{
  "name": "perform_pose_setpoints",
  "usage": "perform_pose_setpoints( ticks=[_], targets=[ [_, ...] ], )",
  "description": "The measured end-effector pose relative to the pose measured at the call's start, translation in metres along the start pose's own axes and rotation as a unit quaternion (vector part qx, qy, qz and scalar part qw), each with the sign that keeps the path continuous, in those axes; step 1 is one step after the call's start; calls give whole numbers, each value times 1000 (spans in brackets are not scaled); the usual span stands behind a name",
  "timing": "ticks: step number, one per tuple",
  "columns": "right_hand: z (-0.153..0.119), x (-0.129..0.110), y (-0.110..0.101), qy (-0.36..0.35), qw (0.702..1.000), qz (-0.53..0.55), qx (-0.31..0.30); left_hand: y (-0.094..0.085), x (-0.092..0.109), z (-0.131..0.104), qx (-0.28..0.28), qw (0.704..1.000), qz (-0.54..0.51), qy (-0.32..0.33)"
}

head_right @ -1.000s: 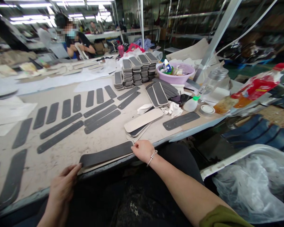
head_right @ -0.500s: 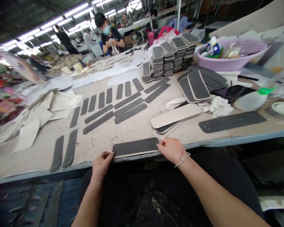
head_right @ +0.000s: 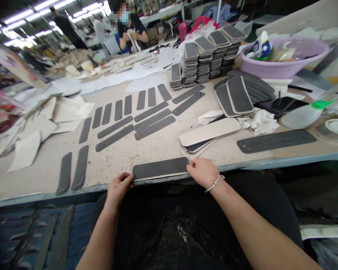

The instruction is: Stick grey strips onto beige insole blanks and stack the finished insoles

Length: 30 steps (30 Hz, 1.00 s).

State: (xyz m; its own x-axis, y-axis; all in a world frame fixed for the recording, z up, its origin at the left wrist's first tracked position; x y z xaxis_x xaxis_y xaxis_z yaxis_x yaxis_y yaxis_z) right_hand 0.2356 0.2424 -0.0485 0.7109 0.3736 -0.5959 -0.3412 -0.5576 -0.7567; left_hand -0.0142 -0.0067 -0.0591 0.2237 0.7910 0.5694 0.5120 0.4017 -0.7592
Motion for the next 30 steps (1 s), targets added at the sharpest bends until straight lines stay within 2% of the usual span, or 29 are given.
perform_pose_setpoints(
  ticks=[9,15,21,26,30],
  targets=[
    [-1,-3,-3,-1,1000,15,8,1,4,-1,-24,1000,-11,9],
    [-1,-2,-5,2,1000,12,21,1,-6,8,-20,997,76,-1],
    [-1,-2,-3,-3,1000,19,17,-5,6,3,-7,989,148,2],
    [0,0,-3,-1,1000,15,15,-6,11,2,-7,989,144,-10],
    [0,-2,-4,-4,1000,8,11,-14,7,3,43,984,174,12]
  ],
)
Point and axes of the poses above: each hand's wrist, its own z-axis towards the middle knuckle, its own y-axis out of the palm, x = y × z, the point moved 9 cm from there along z, towards the middle knuckle, and after that the axes turned 11 degrees about z, right-handed, at the moved point
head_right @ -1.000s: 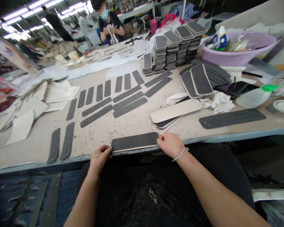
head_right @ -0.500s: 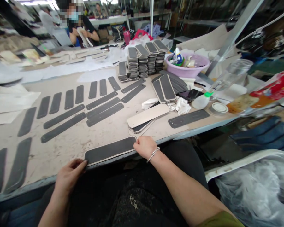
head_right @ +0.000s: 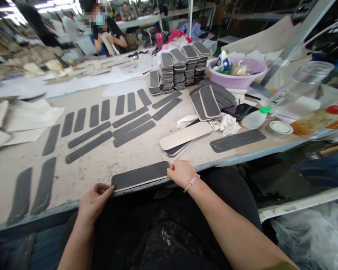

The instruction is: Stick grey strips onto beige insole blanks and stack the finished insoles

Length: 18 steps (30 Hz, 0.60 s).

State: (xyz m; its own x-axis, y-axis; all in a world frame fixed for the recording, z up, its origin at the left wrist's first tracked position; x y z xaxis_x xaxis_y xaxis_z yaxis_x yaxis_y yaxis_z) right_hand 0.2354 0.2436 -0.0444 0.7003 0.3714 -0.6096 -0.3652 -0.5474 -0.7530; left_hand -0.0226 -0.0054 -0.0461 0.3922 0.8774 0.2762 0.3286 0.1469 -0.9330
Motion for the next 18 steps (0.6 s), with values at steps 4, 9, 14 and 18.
perform_pose_setpoints(
  ticks=[4,9,14,18],
  targets=[
    [-1,-4,0,-9,1000,-9,-3,-10,12,-8,87,989,-15,116],
    [-1,-2,-4,3,998,-56,10,-10,25,-16,110,978,-12,178],
    [-7,-7,-20,-18,997,-30,64,-11,22,-13,135,972,-27,192],
    [-21,-34,-40,-119,976,20,180,-4,15,-8,129,972,-12,195]
  ],
)
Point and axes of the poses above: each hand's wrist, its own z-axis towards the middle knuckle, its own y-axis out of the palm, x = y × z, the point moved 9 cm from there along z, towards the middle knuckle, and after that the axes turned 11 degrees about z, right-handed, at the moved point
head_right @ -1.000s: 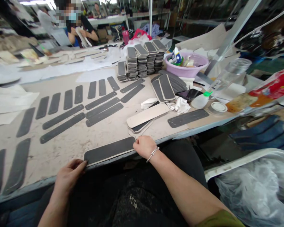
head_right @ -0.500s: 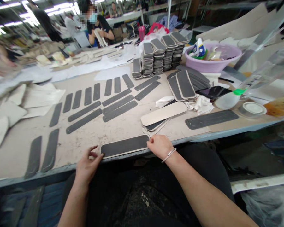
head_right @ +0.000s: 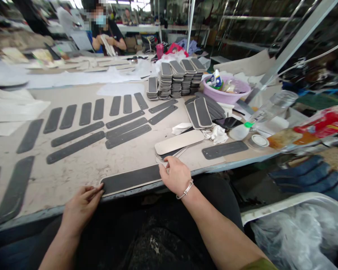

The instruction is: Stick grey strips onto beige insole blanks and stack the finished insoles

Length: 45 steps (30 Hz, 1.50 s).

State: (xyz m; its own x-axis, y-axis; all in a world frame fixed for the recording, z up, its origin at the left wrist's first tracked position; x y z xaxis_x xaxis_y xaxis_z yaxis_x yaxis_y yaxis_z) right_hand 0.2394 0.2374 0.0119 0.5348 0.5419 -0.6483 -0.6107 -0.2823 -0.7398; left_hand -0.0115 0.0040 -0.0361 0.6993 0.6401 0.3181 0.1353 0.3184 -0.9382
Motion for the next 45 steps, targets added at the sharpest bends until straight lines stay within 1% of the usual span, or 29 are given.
perform_pose_setpoints(
  ticks=[1,3,5,6,8,9,11,13,16,19,20,21,22,23,24,25,26,27,29,30,31,32,33,35,37,39,41,43,45],
  targets=[
    [-2,-11,1,-33,999,5,13,2,-1,0,-9,1000,11,-3],
    [-12,-41,17,-124,992,14,-7,5,-4,0,-27,999,34,-13],
    [-28,-73,48,-223,972,23,-74,6,-4,1,-35,998,50,-21],
    [-37,-84,64,-258,960,24,-108,5,-4,1,-38,997,57,-23],
    [-50,-93,91,-280,948,10,-155,5,-4,2,-43,997,63,-34],
    [-52,-91,100,-272,948,-2,-167,5,-4,2,-48,996,61,-41],
    [-52,-77,106,-240,954,-26,-180,6,-6,3,-63,995,49,-59],
    [-46,-55,99,-195,963,-51,-179,8,-7,5,-80,993,34,-76],
    [-37,-23,82,-137,971,-87,-174,7,-11,7,-92,991,13,-96],
    [-34,-9,76,-121,972,-113,-168,7,-17,9,-109,988,-30,-107],
    [-34,-9,76,-119,972,-120,-165,4,-20,9,-103,987,-46,-117],
    [-35,-9,77,-117,972,-127,-161,-3,-23,8,-77,986,-58,-134],
    [-35,-9,79,-115,972,-132,-158,-14,-25,8,-28,986,-62,-150],
    [-35,-10,81,-115,971,-136,-156,-28,-21,6,36,985,-61,-154],
    [-36,-11,83,-117,971,-140,-154,-42,-10,3,98,984,-58,-139],
    [-37,-12,84,-121,971,-143,-151,-50,8,1,142,983,-54,-100],
    [-37,-13,85,-125,970,-145,-147,-52,35,-1,154,986,-49,-37],
    [-38,-13,85,-129,970,-149,-142,-44,66,-1,129,990,-43,41],
    [-38,-12,85,-137,969,-155,-133,-13,129,-6,26,981,0,193],
    [-39,-11,85,-141,968,-159,-130,4,152,-10,-21,969,32,244],
    [-39,-11,85,-146,968,-162,-128,20,167,-12,-58,958,66,272],
    [-40,-11,85,-149,967,-164,-126,33,174,-13,-87,949,98,286],
    [-40,-11,85,-153,966,-165,-124,42,174,-12,-106,943,127,290],
    [-40,-11,85,-155,966,-166,-124,50,158,-9,-122,935,177,282],
    [-40,-11,86,-154,966,-164,-127,48,129,-5,-121,930,214,273],
    [-40,-11,87,-149,967,-161,-131,42,100,-3,-115,926,239,268],
    [-39,-12,87,-142,968,-157,-136,36,80,-2,-109,922,252,271],
    [-37,-13,85,-135,969,-152,-143,34,71,-3,-98,921,258,277],
    [-33,-15,80,-132,969,-142,-150,35,69,-3,-81,921,256,282]
  ],
)
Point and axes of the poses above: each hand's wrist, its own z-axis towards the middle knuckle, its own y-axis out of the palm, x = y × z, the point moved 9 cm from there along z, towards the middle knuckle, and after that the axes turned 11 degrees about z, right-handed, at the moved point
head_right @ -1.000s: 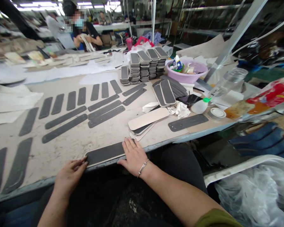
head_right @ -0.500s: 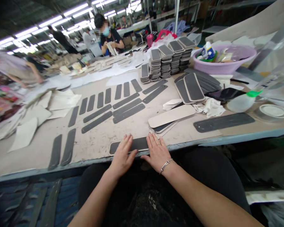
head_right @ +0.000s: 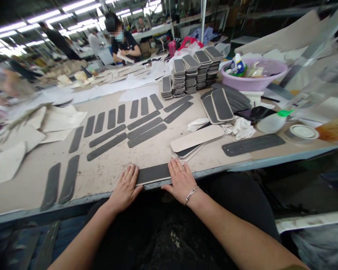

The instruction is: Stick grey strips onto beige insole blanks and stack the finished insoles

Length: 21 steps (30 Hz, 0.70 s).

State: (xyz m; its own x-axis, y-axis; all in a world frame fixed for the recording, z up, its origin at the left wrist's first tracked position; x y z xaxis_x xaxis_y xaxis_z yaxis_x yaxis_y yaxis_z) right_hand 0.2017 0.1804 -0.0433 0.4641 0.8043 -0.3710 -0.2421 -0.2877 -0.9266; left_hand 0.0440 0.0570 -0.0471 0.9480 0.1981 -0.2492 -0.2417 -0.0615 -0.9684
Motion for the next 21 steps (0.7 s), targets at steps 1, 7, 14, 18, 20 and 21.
perform_pose_setpoints(
  ticks=[1,7,14,18,20,21],
  targets=[
    [2,0,-4,-1,1000,8,0,0,1,0,10,1000,-2,1],
    [17,10,-33,11,998,65,3,2,2,2,39,999,-22,2],
    [28,12,-36,20,997,77,-13,2,-2,2,27,998,-50,-19],
    [25,20,-35,43,994,101,-4,1,-8,8,36,991,-113,-60],
    [21,24,-37,50,991,121,2,-8,-13,11,77,981,-155,-91],
    [20,25,-39,49,990,133,3,-16,-17,12,110,973,-175,-104]
  ],
)
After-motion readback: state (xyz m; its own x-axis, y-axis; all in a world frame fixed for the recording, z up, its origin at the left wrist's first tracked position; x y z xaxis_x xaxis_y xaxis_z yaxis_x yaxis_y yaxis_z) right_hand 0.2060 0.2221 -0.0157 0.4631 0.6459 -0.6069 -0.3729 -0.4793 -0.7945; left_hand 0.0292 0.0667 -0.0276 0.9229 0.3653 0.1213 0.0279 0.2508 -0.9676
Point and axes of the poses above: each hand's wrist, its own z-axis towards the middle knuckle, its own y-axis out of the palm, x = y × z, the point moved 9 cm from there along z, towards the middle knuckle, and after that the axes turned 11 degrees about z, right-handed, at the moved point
